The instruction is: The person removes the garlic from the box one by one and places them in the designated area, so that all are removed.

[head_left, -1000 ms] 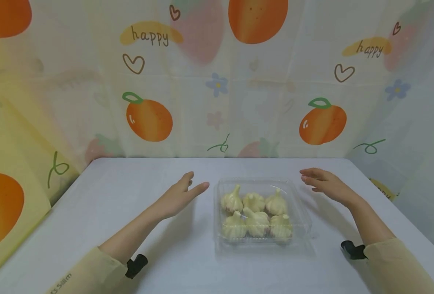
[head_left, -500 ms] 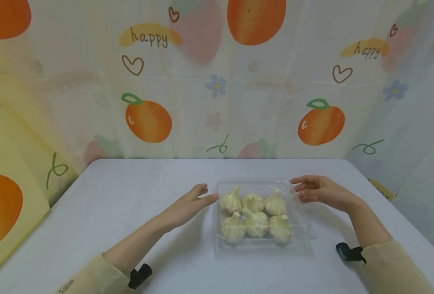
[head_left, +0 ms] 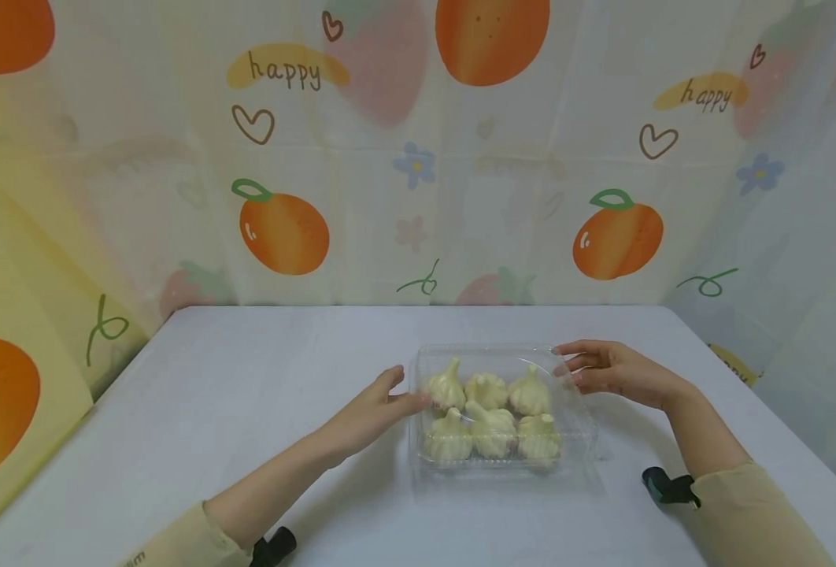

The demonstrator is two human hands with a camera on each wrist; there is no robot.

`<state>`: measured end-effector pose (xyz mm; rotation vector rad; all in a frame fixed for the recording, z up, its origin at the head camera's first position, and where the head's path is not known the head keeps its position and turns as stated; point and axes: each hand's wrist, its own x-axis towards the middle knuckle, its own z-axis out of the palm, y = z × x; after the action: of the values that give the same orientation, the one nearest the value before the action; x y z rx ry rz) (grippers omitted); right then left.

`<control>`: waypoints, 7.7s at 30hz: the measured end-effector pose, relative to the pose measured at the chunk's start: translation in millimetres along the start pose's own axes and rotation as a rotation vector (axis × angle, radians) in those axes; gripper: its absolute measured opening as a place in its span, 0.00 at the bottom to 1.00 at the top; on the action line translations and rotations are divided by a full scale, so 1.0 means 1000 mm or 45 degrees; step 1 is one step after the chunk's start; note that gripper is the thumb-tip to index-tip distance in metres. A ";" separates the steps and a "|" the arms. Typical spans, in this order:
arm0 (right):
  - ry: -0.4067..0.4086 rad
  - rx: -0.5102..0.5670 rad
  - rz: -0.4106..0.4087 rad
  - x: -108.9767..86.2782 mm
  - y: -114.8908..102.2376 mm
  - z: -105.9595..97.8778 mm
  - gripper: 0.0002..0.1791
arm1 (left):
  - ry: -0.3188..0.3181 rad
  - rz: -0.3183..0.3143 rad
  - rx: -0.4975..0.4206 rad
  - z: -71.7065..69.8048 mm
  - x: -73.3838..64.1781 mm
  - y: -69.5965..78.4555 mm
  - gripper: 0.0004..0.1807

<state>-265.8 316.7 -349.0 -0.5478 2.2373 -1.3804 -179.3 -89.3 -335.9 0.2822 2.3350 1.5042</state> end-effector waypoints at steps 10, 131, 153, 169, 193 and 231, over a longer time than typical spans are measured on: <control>-0.039 0.042 -0.003 -0.001 0.002 -0.001 0.31 | -0.002 -0.020 -0.059 0.013 -0.007 -0.001 0.60; -0.121 0.110 0.009 -0.005 -0.007 0.004 0.39 | 0.409 0.302 0.218 0.078 -0.014 -0.024 0.60; -0.077 0.049 0.040 -0.005 -0.011 0.008 0.40 | 0.358 0.335 0.195 0.077 -0.019 -0.027 0.55; -0.069 0.037 0.057 -0.007 -0.016 0.011 0.40 | 0.273 0.364 0.147 0.075 -0.022 -0.028 0.50; -0.007 -0.045 0.084 -0.008 -0.020 0.014 0.39 | 0.227 0.297 0.143 0.077 -0.022 -0.027 0.46; -0.014 -0.076 0.049 -0.007 -0.022 0.015 0.38 | 0.260 0.331 0.213 0.080 -0.028 -0.028 0.39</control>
<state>-249.4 301.0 -333.8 -0.5279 2.2749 -1.2918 -121.5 -43.4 -386.7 0.5151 2.6784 1.5156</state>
